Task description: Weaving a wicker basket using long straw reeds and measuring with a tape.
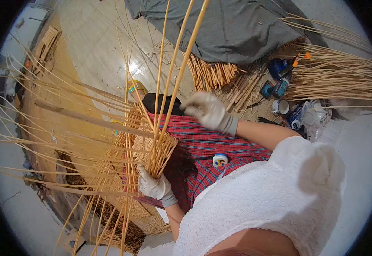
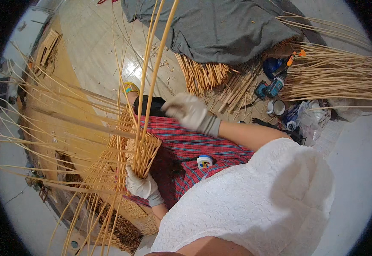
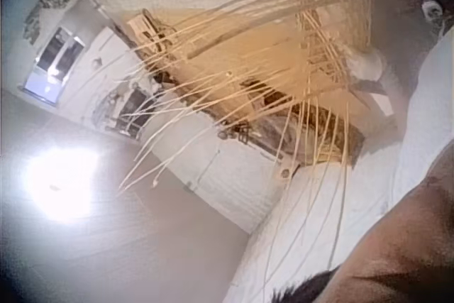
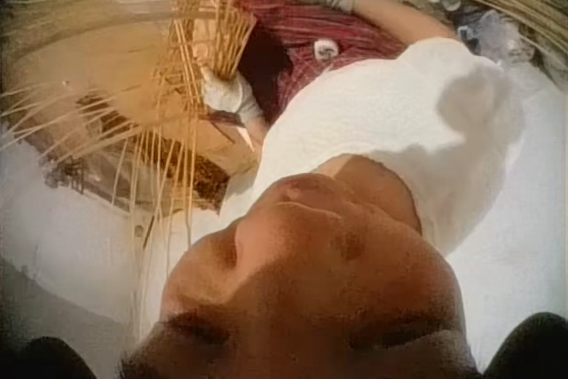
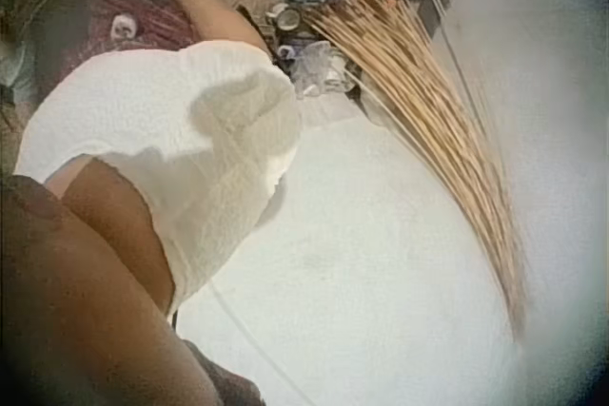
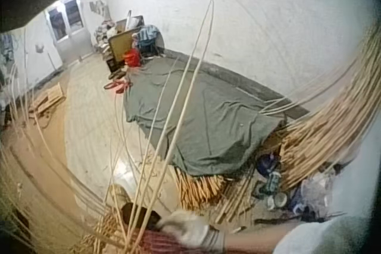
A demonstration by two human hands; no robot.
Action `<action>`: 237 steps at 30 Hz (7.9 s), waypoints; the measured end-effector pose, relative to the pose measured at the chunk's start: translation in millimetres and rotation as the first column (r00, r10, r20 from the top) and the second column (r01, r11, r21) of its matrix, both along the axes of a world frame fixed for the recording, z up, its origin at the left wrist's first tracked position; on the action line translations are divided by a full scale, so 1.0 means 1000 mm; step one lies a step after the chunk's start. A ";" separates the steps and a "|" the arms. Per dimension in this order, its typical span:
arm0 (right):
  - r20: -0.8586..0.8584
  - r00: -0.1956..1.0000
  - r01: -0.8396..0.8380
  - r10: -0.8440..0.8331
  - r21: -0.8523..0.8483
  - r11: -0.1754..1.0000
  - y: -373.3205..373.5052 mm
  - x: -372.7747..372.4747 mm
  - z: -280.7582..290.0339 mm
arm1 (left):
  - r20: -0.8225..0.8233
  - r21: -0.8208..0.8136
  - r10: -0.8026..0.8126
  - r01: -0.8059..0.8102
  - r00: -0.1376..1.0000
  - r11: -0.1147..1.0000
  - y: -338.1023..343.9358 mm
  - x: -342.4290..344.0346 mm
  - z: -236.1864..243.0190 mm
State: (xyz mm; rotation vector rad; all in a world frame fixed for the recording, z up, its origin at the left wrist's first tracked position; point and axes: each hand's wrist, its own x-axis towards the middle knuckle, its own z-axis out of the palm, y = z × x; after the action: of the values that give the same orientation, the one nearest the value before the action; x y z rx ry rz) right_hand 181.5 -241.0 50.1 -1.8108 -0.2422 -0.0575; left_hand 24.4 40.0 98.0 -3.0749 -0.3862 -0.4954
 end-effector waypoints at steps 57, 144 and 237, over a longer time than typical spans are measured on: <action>-0.204 0.038 0.081 0.978 0.976 0.201 0.124 -0.156 0.119 | 0.683 -0.578 0.562 0.126 -0.466 0.806 0.177 -0.467 0.171; 0.293 -0.081 -0.858 0.953 0.466 -0.217 0.173 -0.128 0.170 | -0.064 -0.997 0.568 -0.030 0.821 -0.070 0.081 -0.137 0.049; -0.306 0.506 -0.852 0.806 -0.035 0.522 0.161 -0.184 0.174 | 0.374 -0.919 0.476 0.249 0.796 0.305 0.037 -0.038 -0.019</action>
State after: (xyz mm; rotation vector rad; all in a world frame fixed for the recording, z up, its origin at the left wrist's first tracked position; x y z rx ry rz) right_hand -2.1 -79.9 224.1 -1.6714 -0.9573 0.9285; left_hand -13.2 76.8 78.7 -3.7139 -1.4298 -1.9291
